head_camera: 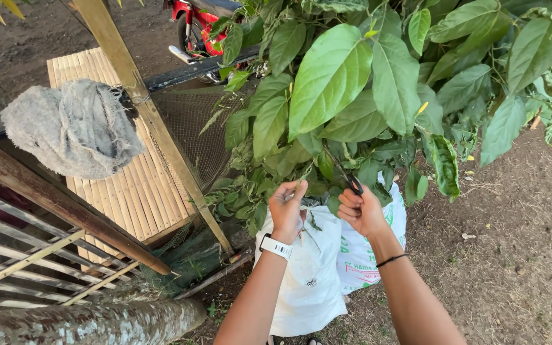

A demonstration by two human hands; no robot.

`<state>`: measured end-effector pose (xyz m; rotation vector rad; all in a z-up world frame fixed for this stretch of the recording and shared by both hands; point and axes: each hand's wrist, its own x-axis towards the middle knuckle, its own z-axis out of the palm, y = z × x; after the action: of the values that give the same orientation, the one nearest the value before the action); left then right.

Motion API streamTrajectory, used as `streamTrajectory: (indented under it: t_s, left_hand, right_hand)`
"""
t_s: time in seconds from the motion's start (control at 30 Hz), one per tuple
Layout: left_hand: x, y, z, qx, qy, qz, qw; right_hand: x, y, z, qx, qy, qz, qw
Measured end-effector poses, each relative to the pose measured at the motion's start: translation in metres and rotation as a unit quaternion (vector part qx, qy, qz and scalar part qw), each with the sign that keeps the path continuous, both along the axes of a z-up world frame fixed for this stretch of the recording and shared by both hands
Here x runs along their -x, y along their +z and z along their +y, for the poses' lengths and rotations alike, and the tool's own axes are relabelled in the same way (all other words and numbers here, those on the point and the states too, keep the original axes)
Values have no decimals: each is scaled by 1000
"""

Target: The recorder is picking small red and green chillies from a bush using scissors.

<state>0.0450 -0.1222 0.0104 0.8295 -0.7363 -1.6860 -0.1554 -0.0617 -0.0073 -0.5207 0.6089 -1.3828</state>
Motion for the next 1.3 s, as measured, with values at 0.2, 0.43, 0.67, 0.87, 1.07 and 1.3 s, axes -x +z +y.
streamTrajectory:
  t_s: [0.2,0.43,0.67,0.87,1.07,1.3]
  left_hand:
    - [11,-47,-14,83,13,-28,996]
    - [-2,-2,1,57,6,-11,998]
    - [-4,7,3,4,-5,0,1000]
    - [4,-19,-6,46,10,-4,999]
    - [2,-21,-6,67,4,25,997]
    - [0,-20,-8,37,7,31,999]
  right_hand:
    - [0,10,-4,5,-7,12,1000]
    - [18,13,-9,22,9,-20,1000]
    - [19,15,-13,17,11,-74,997]
    - [16,-9,-19,47,29,-228,972]
    - [-5,-30,-22,133,79,-384,910]
    - [-9,-41,-24,153,118,-410,891]
